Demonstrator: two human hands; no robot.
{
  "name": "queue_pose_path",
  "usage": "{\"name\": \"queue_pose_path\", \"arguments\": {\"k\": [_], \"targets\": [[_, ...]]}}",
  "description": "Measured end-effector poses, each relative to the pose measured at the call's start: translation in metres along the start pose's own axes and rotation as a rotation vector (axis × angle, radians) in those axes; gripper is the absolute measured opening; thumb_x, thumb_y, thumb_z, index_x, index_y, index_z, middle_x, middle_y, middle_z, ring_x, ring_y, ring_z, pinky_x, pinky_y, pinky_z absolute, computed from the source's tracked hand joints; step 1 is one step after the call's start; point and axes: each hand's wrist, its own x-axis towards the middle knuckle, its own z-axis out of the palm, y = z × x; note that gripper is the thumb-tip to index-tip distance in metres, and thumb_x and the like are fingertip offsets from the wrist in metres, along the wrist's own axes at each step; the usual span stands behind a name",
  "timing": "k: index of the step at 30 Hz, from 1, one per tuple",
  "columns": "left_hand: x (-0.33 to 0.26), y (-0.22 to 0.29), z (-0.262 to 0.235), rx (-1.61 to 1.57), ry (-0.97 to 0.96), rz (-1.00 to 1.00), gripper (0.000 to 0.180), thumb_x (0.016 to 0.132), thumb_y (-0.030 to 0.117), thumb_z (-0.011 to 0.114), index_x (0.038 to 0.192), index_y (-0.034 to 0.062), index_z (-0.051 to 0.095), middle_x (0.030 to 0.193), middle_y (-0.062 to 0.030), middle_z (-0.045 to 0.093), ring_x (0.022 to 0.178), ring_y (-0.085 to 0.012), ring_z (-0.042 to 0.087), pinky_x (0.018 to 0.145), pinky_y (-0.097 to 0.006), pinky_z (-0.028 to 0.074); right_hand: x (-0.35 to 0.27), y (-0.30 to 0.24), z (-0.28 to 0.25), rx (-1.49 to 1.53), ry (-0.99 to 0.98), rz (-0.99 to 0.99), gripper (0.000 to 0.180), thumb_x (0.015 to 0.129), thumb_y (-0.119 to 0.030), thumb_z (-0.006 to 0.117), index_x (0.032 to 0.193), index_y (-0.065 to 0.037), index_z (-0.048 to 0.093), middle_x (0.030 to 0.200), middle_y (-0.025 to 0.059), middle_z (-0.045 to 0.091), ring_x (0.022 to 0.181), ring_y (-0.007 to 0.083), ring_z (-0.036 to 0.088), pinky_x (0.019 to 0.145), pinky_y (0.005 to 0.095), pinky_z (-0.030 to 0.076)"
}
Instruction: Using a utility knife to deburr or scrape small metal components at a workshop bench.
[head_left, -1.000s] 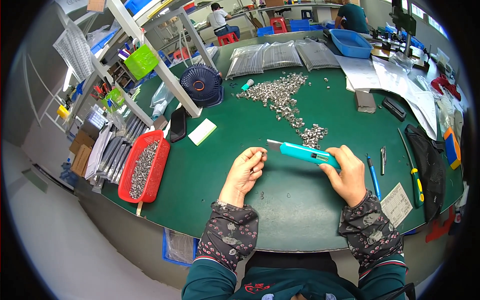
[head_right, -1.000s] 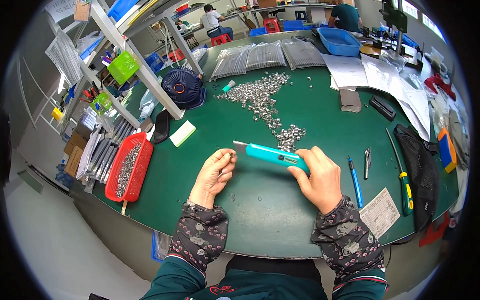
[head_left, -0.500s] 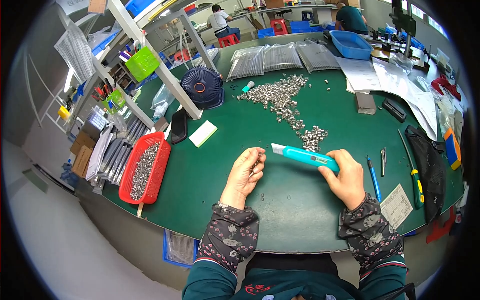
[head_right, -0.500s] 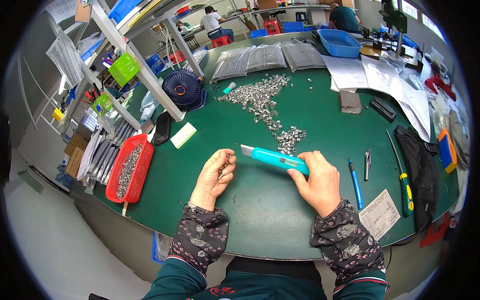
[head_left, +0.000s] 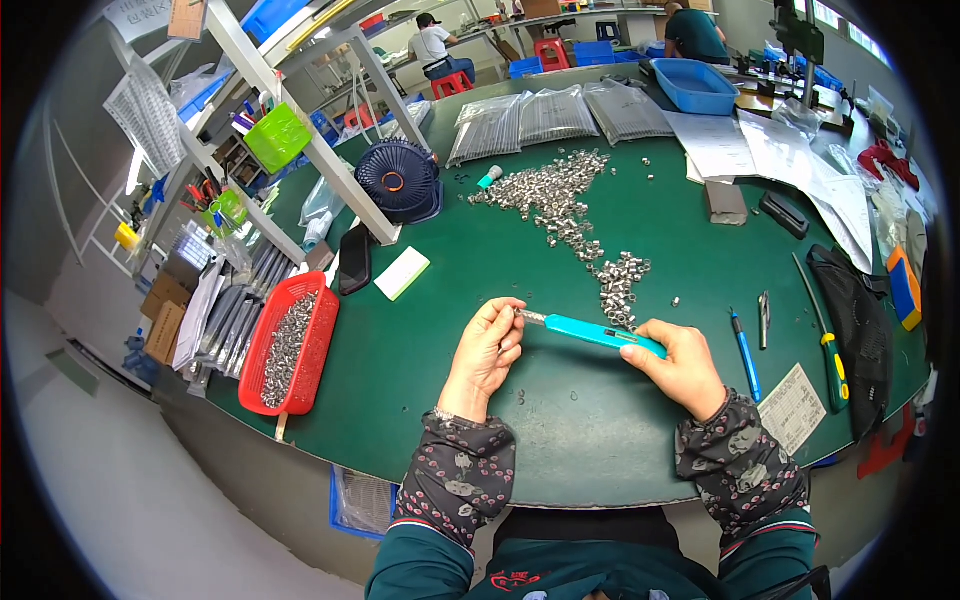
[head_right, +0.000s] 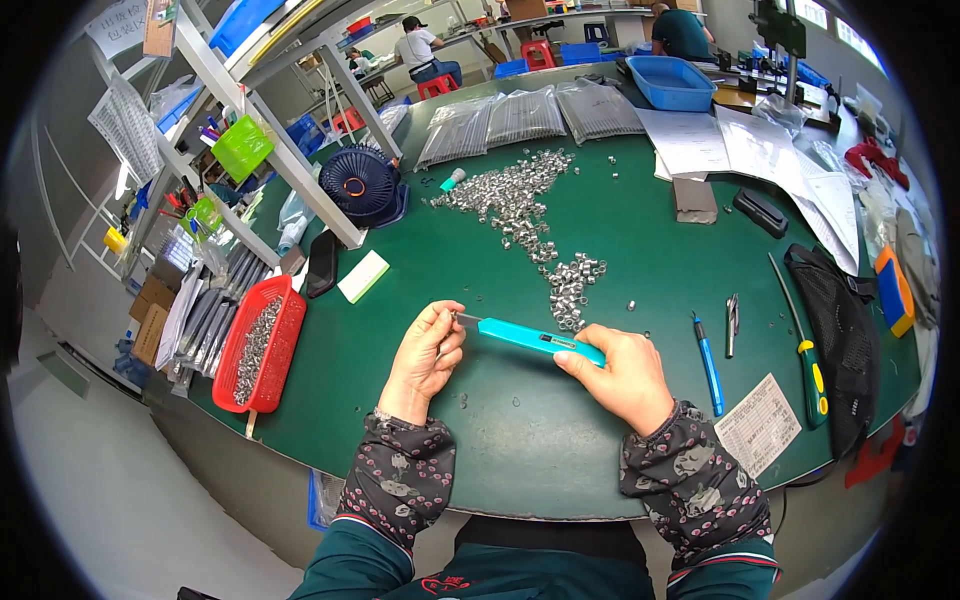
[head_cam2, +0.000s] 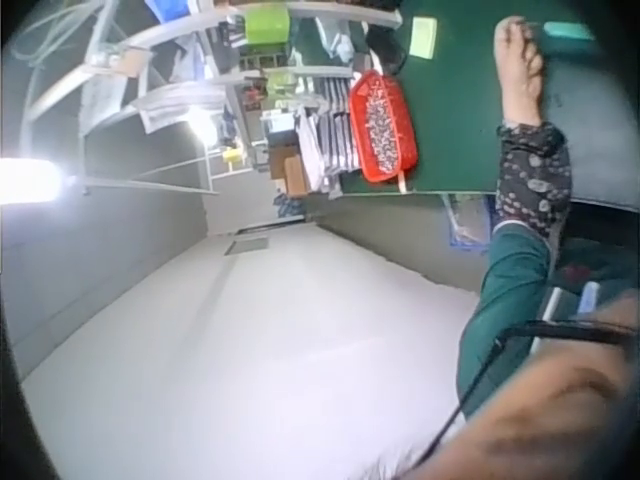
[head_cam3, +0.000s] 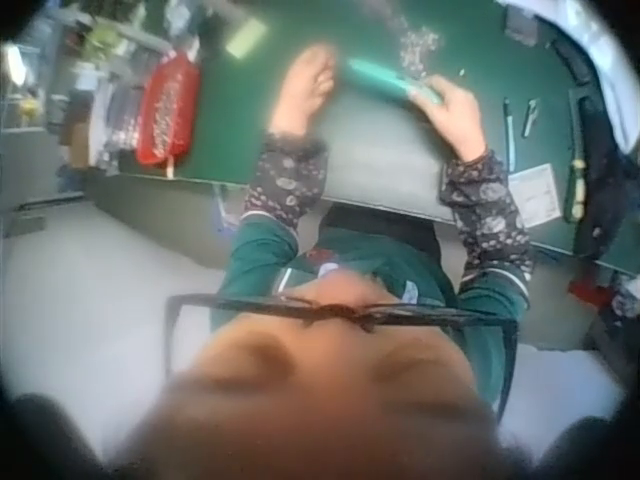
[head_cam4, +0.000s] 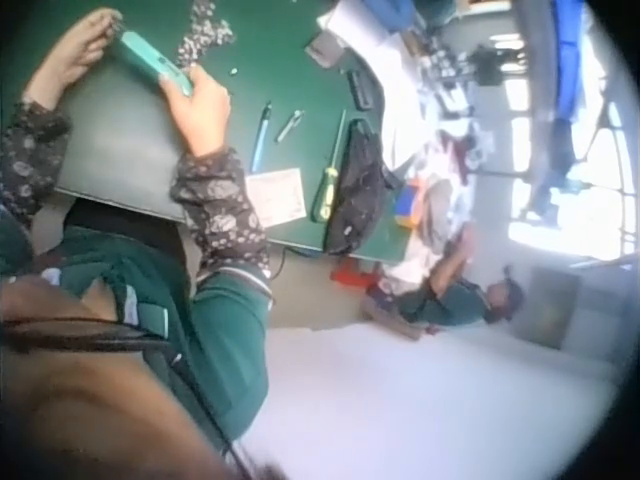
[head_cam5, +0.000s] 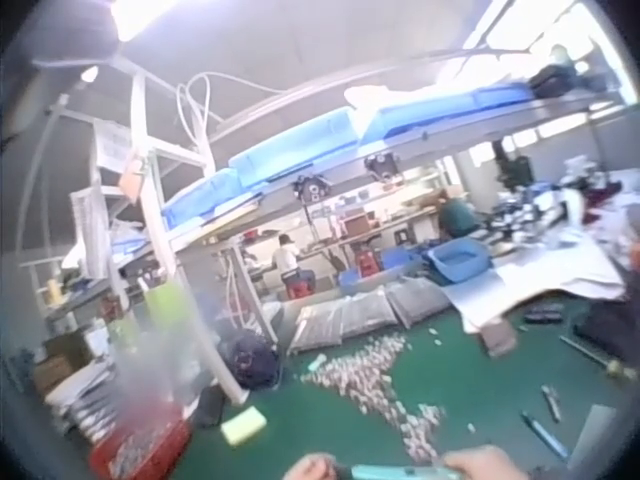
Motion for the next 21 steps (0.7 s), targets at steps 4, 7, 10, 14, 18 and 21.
{"name": "queue_pose_path", "arguments": {"k": [4,7,10,14,18,21], "targets": [[-0.001,0.000,0.001,0.005,-0.013,0.010,0.014,0.087,0.015,0.051,0.095,0.0043,0.055,0.074,-0.0013,0.050,0.049,-0.0026,0.035,0.035,-0.014,0.023,0.001,0.003,0.002,0.035,-0.041,0.014,0.033,0.072,-0.038,0.062,0.079,-0.005,0.062,0.058,0.0107,0.057,0.053,0.0234,0.056,0.052,0.0333,0.041],[-0.001,0.000,0.004,0.044,-0.004,0.023,0.013,0.087,0.015,0.052,0.093,0.0038,0.056,0.071,-0.0005,0.049,0.048,-0.0024,0.035,0.036,-0.014,0.023,0.002,0.003,0.000,0.019,-0.069,0.046,0.033,0.072,-0.038,0.062,0.078,-0.005,0.062,0.060,0.0106,0.057,0.054,0.0237,0.056,0.052,0.0340,0.041],[-0.002,0.000,0.004,0.124,-0.040,0.030,0.013,0.086,0.015,0.052,0.091,0.0033,0.056,0.069,0.0003,0.049,0.047,-0.0022,0.034,0.037,-0.014,0.023,0.001,0.002,-0.001,-0.048,-0.011,-0.023,0.032,0.071,-0.035,0.064,0.078,-0.004,0.061,0.063,0.0099,0.057,0.056,0.0250,0.056,0.051,0.0348,0.041],[-0.003,0.001,0.006,0.170,0.039,0.025,0.014,0.086,0.016,0.052,0.090,0.0026,0.056,0.067,0.0011,0.048,0.047,-0.0021,0.034,0.037,-0.014,0.023,-0.002,-0.006,0.001,-0.247,0.244,-0.330,0.025,0.069,-0.025,0.067,0.080,-0.004,0.057,0.069,0.0086,0.055,0.057,0.0277,0.054,0.050,0.0346,0.041],[-0.003,-0.002,0.007,0.130,0.136,0.013,0.017,0.087,0.019,0.051,0.087,0.0024,0.055,0.067,0.0004,0.048,0.047,-0.0024,0.034,0.036,-0.014,0.023,-0.002,-0.007,0.004,-0.275,0.301,-0.428,0.023,0.068,-0.020,0.068,0.080,-0.004,0.055,0.069,0.0090,0.053,0.056,0.0276,0.052,0.049,0.0338,0.041],[-0.002,0.000,0.008,0.128,0.145,-0.016,0.018,0.088,0.021,0.050,0.086,0.0026,0.054,0.068,-0.0006,0.049,0.047,-0.0027,0.034,0.035,-0.014,0.023,0.000,-0.004,0.003,-0.128,0.367,-0.375,0.023,0.068,-0.019,0.068,0.079,-0.003,0.055,0.068,0.0098,0.053,0.055,0.0270,0.052,0.049,0.0345,0.040]]}}
